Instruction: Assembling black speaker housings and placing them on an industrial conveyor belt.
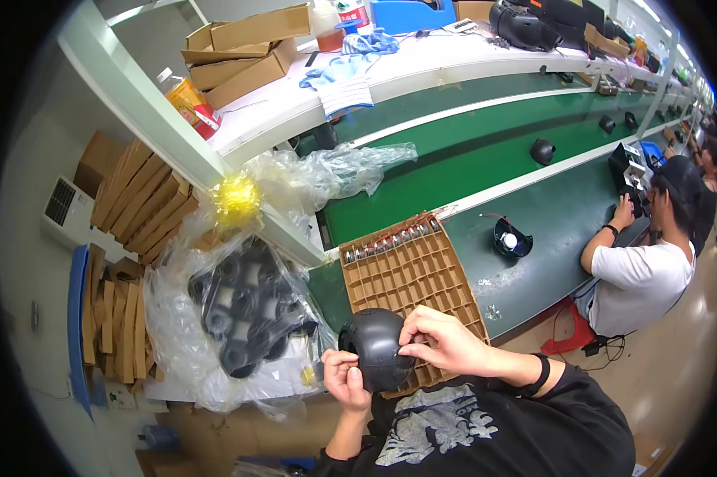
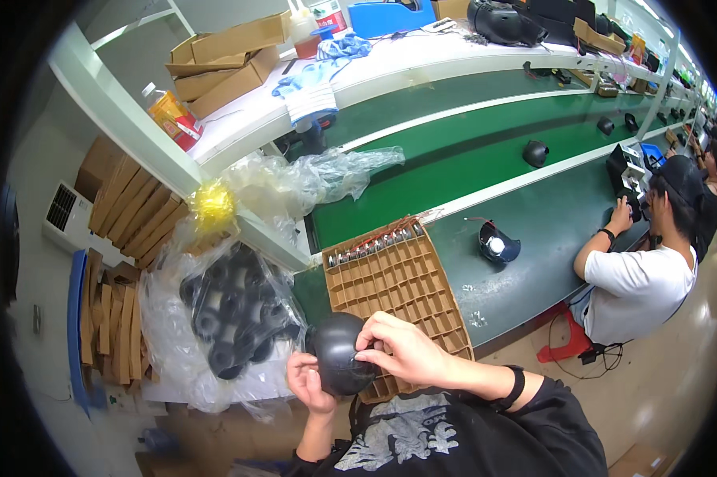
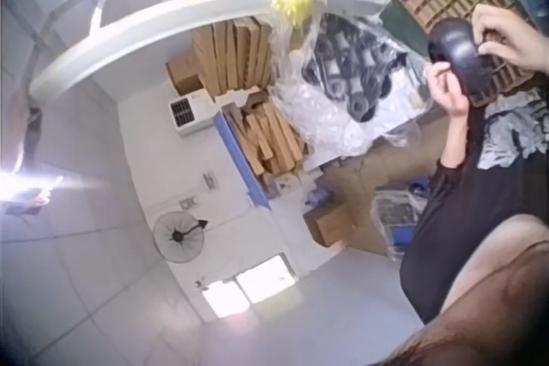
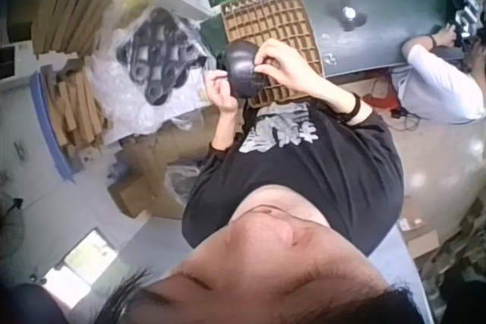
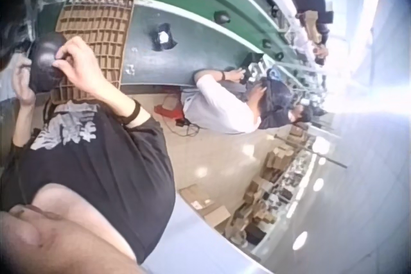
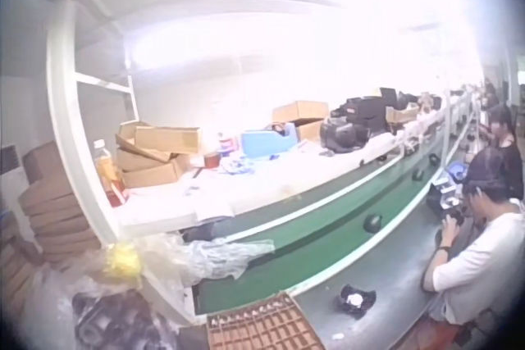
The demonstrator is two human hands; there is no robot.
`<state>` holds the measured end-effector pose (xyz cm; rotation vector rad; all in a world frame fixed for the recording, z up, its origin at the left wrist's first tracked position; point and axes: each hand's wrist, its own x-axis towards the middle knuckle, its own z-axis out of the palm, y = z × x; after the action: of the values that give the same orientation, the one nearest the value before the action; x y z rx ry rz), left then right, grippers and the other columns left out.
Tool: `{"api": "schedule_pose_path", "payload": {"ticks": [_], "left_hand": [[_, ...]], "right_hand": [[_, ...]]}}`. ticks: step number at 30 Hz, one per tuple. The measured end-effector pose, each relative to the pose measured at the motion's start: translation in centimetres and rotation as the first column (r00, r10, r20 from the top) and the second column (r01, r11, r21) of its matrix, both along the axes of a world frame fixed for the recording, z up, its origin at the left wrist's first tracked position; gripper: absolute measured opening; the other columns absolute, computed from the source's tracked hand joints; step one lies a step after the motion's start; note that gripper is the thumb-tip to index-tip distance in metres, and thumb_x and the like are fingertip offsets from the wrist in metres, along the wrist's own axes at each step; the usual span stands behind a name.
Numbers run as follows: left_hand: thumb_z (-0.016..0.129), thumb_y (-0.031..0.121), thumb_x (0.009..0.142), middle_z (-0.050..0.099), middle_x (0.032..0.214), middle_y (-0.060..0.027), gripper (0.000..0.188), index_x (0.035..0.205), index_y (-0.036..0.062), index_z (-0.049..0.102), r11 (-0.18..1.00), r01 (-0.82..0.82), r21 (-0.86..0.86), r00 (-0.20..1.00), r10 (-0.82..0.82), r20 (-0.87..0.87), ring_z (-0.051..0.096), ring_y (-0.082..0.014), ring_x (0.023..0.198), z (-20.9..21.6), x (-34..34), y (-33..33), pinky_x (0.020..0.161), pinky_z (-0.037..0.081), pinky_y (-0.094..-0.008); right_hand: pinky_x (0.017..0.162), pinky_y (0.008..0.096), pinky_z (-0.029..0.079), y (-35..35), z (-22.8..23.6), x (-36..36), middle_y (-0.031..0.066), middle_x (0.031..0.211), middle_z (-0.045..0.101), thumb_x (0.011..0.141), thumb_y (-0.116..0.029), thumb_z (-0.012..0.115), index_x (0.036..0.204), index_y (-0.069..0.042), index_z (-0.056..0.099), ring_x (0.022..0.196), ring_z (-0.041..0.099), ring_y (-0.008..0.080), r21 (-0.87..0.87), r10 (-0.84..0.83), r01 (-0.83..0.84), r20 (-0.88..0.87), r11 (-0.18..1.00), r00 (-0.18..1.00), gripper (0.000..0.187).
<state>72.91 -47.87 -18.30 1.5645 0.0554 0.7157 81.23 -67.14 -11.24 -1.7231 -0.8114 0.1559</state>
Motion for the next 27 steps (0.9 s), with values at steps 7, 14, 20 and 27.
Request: {"api": "schedule_pose_path", "payload": {"ticks": [7,14,20,27], "left_hand": [[0.055,0.031,0.082,0.052,0.072,-0.0089,0.034,0.087,-0.0026,0.054,0.993,-0.077,0.087,0.997,0.075,0.024,0.039,-0.0180,0.085,0.4,-0.6,0.9,0.078,0.035,-0.0298],[0.052,0.023,0.084,0.047,0.073,-0.0013,0.025,0.091,-0.0009,0.052,0.991,-0.017,-0.136,0.999,0.011,-0.042,0.042,-0.0073,0.064,1.2,0.3,0.7,0.064,0.034,-0.0215],[0.049,0.016,0.089,0.049,0.077,0.0001,0.017,0.094,-0.0002,0.053,0.921,0.028,-0.388,0.985,-0.091,-0.144,0.043,-0.0054,0.066,0.0,0.3,0.5,0.062,0.035,-0.0190],[0.046,0.014,0.092,0.053,0.086,-0.0017,0.013,0.095,0.0026,0.052,0.876,0.028,-0.482,0.983,-0.112,-0.147,0.050,-0.0079,0.078,0.1,1.0,-0.1,0.071,0.040,-0.0213]], "right_hand": [[0.066,0.0281,0.048,0.9,-0.1,0.3,0.0067,0.089,0.058,0.077,-0.005,0.072,0.089,-0.003,0.063,0.079,0.059,0.0176,0.060,0.060,-0.060,0.003,0.996,0.998,0.015],[0.073,0.0375,0.047,1.5,-0.2,1.0,0.0095,0.086,0.053,0.081,-0.008,0.065,0.087,-0.003,0.054,0.083,0.056,0.0294,-0.109,0.106,-0.083,0.228,0.991,0.968,0.013],[0.071,0.0381,0.046,1.7,-0.9,0.9,0.0108,0.085,0.051,0.082,-0.007,0.063,0.087,-0.003,0.050,0.080,0.054,0.0301,-0.169,0.104,-0.064,0.241,0.984,0.965,0.014],[0.071,0.0349,0.050,1.1,-0.8,-1.3,0.0097,0.092,0.058,0.074,-0.011,0.072,0.092,-0.004,0.061,0.083,0.060,0.0270,-0.009,-0.096,0.103,0.301,0.995,0.949,0.022]]}}
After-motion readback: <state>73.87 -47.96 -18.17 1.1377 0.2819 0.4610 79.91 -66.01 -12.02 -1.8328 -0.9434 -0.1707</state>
